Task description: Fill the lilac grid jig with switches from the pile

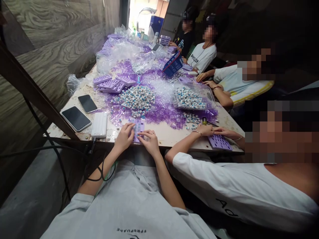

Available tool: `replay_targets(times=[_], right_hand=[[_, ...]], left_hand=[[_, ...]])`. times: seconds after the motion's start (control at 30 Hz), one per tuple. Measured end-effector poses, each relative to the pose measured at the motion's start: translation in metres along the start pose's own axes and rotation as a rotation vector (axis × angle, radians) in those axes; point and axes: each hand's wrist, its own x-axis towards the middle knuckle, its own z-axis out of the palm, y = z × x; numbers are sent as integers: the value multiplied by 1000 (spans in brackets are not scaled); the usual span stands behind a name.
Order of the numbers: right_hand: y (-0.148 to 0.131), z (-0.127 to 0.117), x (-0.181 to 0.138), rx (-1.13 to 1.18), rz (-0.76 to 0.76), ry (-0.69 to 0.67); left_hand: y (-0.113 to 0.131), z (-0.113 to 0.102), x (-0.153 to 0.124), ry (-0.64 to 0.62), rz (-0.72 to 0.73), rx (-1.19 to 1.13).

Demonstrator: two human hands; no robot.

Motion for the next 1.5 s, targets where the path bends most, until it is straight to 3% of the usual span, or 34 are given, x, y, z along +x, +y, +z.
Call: replay_targets(times=[0.27, 0.63, 0.9, 1.23, 1.3, 1.5], right_hand=[[-2, 1, -2, 7, 42, -48], [-12, 2, -7, -62, 120, 17], [-12, 1, -6, -83, 168, -16], [-43, -20, 32, -382, 9, -421], [-37, -19, 31, -272, 11, -406], [-12, -12, 11, 5, 88, -184]], left_hand=[[0, 1, 0, -4, -1, 10], [0, 1, -1, -9, -2, 0], [1, 1, -1, -16, 1, 28], [-1, 1, -2, -40, 1, 43], [-1, 1, -2, -40, -5, 45], [1, 2, -2, -39, -4, 60]])
